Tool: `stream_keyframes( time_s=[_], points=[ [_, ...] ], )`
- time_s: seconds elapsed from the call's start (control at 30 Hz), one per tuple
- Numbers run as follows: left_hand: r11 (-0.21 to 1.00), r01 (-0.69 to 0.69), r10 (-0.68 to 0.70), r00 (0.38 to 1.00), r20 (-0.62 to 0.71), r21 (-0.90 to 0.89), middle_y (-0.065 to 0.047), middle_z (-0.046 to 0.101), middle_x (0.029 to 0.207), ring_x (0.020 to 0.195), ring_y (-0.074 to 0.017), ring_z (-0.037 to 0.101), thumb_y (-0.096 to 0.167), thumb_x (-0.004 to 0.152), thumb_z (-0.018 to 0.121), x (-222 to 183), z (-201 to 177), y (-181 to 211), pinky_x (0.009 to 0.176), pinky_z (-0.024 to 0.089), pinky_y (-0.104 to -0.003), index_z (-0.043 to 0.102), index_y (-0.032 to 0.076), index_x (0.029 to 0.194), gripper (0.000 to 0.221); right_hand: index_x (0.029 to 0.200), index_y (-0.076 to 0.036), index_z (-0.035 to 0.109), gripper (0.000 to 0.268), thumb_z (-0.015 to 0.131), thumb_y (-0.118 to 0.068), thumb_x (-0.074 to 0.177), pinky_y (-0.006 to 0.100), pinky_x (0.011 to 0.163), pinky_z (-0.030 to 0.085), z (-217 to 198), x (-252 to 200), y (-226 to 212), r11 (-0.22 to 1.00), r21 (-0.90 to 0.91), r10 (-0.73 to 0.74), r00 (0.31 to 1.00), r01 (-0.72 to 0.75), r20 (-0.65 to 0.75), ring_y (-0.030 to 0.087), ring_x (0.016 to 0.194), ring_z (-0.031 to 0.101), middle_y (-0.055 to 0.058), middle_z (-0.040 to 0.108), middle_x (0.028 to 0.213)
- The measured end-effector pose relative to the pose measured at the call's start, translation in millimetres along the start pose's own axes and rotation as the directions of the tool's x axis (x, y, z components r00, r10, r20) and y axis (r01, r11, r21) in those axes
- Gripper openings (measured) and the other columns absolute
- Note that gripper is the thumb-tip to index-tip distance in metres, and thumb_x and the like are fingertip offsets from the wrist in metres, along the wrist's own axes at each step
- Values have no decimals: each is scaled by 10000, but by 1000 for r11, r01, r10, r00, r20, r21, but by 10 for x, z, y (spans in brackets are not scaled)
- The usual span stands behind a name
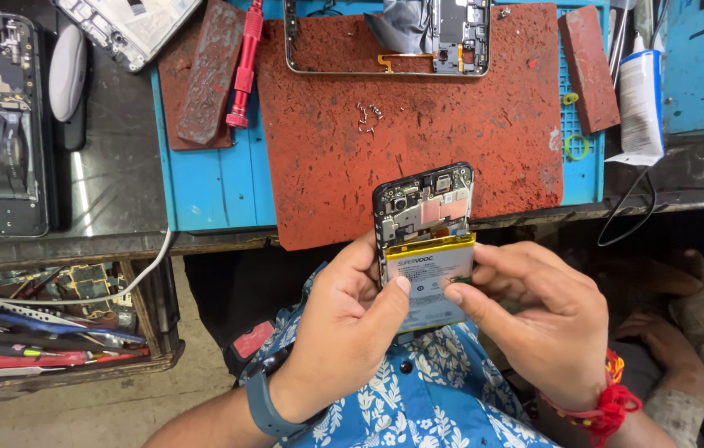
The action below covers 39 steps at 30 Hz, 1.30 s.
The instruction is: The person connects internal ribbon cables to a mobile phone chassis, inserts a battery, applies adhesive from a tube to the frame edges, and uses a thin tool to clear the perimeter before seating the display assembly.
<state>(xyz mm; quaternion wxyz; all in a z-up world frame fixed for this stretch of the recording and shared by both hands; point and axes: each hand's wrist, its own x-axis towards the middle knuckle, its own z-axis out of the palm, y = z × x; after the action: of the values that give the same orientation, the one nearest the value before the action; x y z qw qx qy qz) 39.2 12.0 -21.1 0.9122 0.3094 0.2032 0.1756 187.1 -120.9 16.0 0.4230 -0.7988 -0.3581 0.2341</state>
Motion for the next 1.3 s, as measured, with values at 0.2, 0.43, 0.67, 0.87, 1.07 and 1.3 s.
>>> stream_keyframes(
  time_s=[0.2, 0.43, 0.67, 0.87, 1.07, 1.3],
  points=[
    [999, -8, 8, 1000, -6, 41, -116, 667, 1253, 1126, -117, 634, -44, 1027, 483, 7, -7, -3, 1024, 504, -285, 490, -73, 1450, 424, 1115, -5, 742, 373, 858, -24, 761, 197, 625, 542, 18, 35, -38, 991, -115, -68, 997, 64, -23, 72, 741, 668, 57, 726, 928],
    [1000, 1, -1, 1000, 25, 17, -111, 659, 1276, 1167, -122, 630, -17, 1038, 485, -2, -5, 40, 1046, 502, -292, 502, -76, 1416, 383, 1268, 38, 623, 467, 768, -36, 830, 239, 832, 594, -26, 49, 119, 888, 401, 172, 971, -226, 167, 94, 943, 705, 93, 738, 1074],
    [999, 15, -17, 998, 61, 30, -121, 660, 1263, 1154, -135, 627, -3, 1058, 490, -11, -41, 71, 1031, 508, -305, 514, -80, 1405, 356, 1231, 84, 697, 388, 721, -49, 867, 265, 825, 608, -198, -3, 262, 807, 403, 299, 887, -432, 352, 131, 947, 751, 126, 800, 1077],
    [999, 20, -22, 997, 78, 31, -112, 659, 1274, 1173, -128, 628, 8, 1050, 488, -25, -16, 86, 1049, 507, -303, 504, -69, 1413, 371, 1213, 107, 751, 323, 778, 10, 906, 264, 523, 398, -138, -119, 316, 789, 336, 458, 856, -515, 238, 135, 630, 555, 186, 730, 832],
    [998, 36, -39, 997, 63, 50, -111, 670, 1253, 1144, -126, 638, 17, 1045, 506, -32, -15, 73, 1025, 518, -304, 515, -63, 1412, 376, 1102, 79, 725, 245, 743, 9, 869, 255, 713, 583, -80, -78, 263, 832, 402, 308, 921, -383, 239, 112, 817, 719, 124, 795, 944],
    [995, 29, -32, 999, 23, 95, -98, 700, 1203, 1080, -111, 646, 34, 1051, 593, -78, 11, 59, 970, 539, -288, 585, -64, 1356, 320, 1185, 100, 678, 281, 714, 27, 916, 325, 873, 593, -39, -94, 247, 797, 508, 205, 938, -327, 280, 166, 984, 711, 156, 762, 1088]
  ],
)
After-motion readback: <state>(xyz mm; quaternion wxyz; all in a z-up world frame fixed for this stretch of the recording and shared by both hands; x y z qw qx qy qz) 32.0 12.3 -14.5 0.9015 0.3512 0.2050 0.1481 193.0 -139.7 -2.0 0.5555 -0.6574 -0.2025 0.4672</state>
